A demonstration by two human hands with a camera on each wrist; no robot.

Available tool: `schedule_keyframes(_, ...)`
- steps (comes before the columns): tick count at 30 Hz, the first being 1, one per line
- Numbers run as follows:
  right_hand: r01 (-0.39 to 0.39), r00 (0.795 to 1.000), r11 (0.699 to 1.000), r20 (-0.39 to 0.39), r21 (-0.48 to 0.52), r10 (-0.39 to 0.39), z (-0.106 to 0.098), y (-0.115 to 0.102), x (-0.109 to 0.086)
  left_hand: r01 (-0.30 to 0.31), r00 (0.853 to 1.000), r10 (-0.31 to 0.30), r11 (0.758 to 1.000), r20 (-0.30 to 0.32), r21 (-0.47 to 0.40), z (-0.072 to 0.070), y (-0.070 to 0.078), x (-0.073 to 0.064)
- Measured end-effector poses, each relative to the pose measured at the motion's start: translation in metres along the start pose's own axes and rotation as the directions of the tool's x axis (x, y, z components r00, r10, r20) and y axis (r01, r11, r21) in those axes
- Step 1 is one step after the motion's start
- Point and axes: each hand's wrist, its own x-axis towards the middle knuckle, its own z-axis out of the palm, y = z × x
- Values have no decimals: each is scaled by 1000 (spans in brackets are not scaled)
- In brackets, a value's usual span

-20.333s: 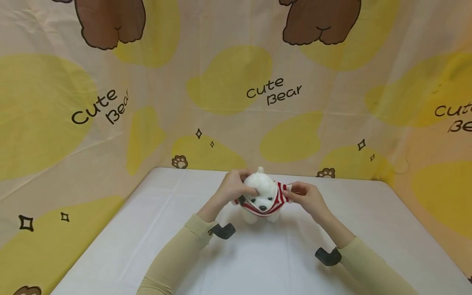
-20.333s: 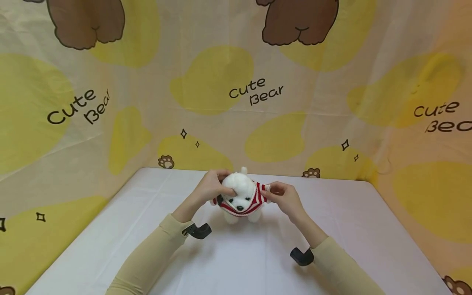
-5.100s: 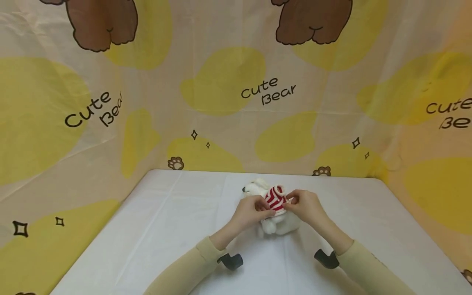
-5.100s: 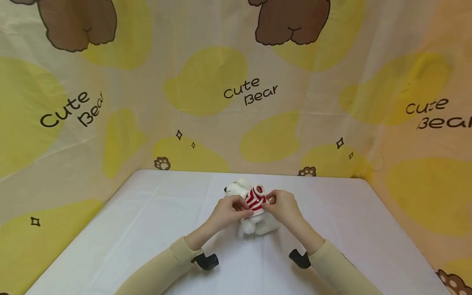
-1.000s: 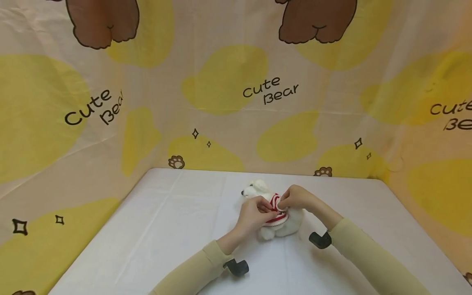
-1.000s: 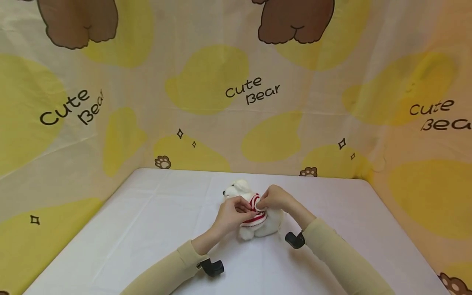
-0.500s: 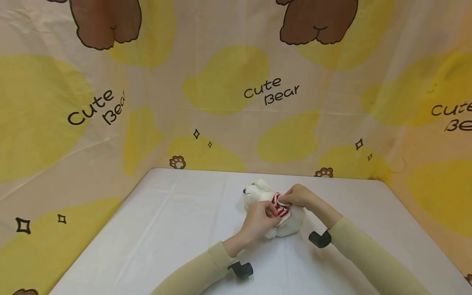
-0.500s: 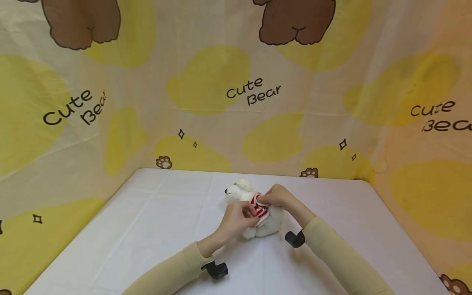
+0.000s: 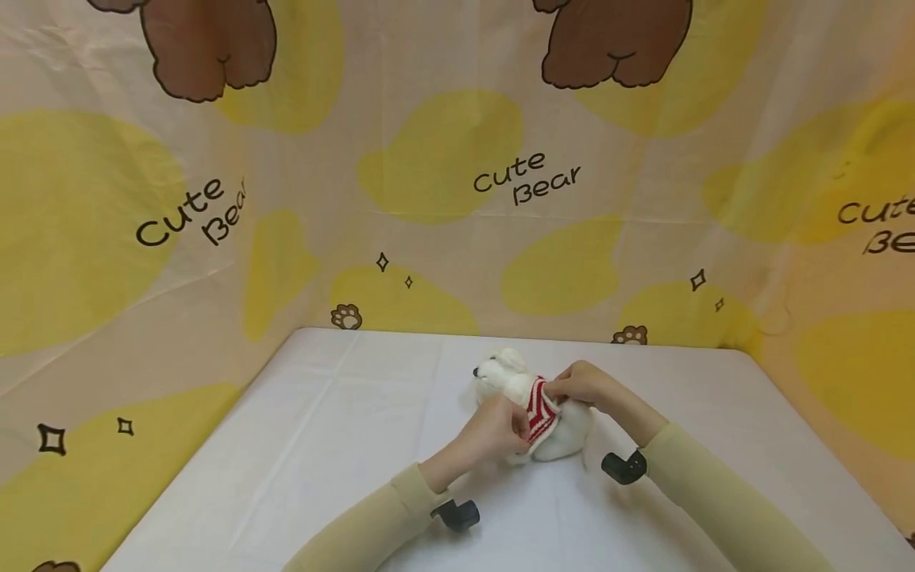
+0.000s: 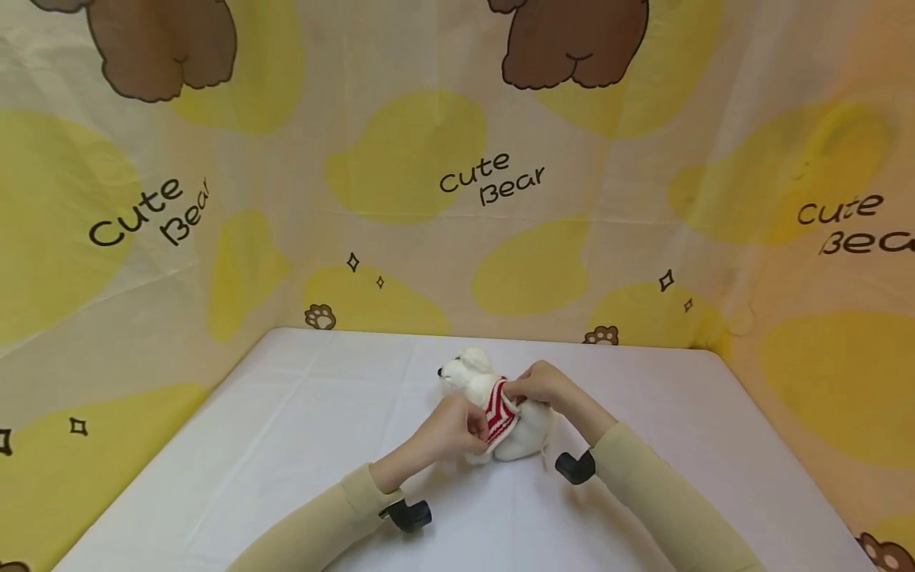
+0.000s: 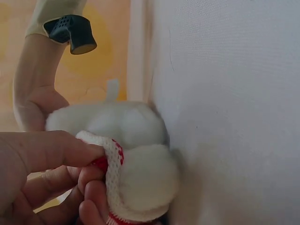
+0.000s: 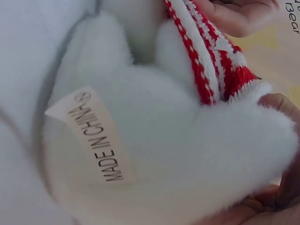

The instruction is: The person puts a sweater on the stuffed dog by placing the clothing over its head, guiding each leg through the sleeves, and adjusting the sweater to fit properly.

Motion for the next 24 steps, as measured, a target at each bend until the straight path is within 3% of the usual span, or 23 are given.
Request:
schedule_keyframes(9,4,1000,998,18,55,-5,1,3,-2,21,1000,-19,994,-17,110,-9,-8,-3)
schedule_keyframes(15,48,999,996,-15,-71,-49,-4,0,-5,-20,999,20,1000,-39,17,-4,-13,6)
schedule_keyframes(24,146,989,960,-1,-239,-151,-5,-12,-13,57,997,-63,993,-53,-100,-3,-16,7)
